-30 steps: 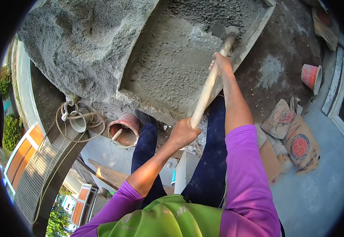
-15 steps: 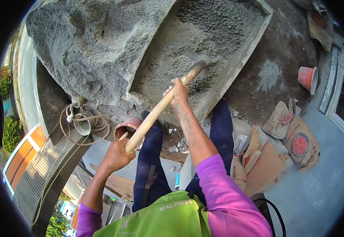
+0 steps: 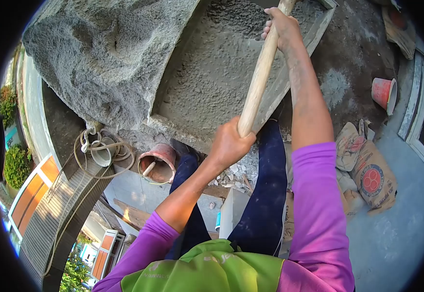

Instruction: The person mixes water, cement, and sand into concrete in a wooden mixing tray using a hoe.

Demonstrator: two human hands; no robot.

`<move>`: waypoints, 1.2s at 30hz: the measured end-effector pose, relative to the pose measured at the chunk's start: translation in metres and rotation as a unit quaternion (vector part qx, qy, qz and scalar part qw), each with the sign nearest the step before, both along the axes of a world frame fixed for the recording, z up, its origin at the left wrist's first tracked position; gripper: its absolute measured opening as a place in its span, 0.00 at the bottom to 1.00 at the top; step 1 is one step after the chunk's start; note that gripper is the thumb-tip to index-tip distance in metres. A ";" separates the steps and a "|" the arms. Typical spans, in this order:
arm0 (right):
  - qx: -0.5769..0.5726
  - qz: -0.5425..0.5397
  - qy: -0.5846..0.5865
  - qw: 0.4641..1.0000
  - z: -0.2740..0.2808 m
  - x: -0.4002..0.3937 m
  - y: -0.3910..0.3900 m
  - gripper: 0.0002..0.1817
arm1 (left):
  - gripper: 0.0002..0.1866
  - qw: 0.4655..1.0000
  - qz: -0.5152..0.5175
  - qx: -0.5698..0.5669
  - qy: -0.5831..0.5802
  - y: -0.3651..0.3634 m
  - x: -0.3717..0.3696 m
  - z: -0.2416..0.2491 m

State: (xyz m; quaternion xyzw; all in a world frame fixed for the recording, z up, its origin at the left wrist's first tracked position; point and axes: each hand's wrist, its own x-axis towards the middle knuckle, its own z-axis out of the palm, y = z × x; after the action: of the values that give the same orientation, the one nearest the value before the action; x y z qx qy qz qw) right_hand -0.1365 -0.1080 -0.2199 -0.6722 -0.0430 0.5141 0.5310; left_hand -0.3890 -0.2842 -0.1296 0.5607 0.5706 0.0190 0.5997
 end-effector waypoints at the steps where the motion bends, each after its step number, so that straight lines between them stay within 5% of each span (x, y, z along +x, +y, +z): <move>1: -0.035 0.010 0.006 0.999 -0.026 0.009 0.003 0.14 | 0.18 1.000 -0.003 -0.004 0.011 0.002 0.009 -0.013; 4: -0.112 0.023 0.038 0.993 -0.109 -0.005 -0.023 0.12 | 0.18 0.998 -0.020 -0.035 0.057 -0.003 0.005 -0.031; 10: -0.172 -0.025 0.201 0.964 -0.170 -0.111 -0.141 0.12 | 0.19 0.979 -0.106 -0.104 0.139 -0.043 -0.096 0.004; 15: -0.147 -0.120 0.285 0.939 -0.152 -0.197 -0.177 0.11 | 0.16 0.963 -0.173 -0.082 0.192 -0.021 -0.182 0.046; 22: -0.138 -0.115 0.257 0.950 -0.019 -0.276 -0.144 0.11 | 0.13 0.983 -0.097 -0.084 0.134 -0.034 -0.265 0.106; 25: -0.069 -0.079 0.206 0.973 0.026 -0.246 -0.118 0.11 | 0.14 0.986 -0.076 -0.079 0.125 -0.060 -0.251 0.092; 29: 0.004 -0.034 0.062 0.997 0.065 -0.135 -0.068 0.13 | 0.15 0.998 -0.016 -0.059 0.006 -0.057 -0.133 0.046; 36: -0.060 0.028 -0.092 0.994 -0.036 0.073 -0.015 0.15 | 0.15 0.992 0.045 -0.056 -0.108 -0.029 0.061 -0.062</move>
State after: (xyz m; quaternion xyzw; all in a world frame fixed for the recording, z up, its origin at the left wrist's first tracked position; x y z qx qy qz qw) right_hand -0.0638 -0.1235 -0.2562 -0.7455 -0.0798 0.4669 0.4689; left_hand -0.3280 -0.3131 -0.1915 0.4948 0.5273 0.0739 0.6868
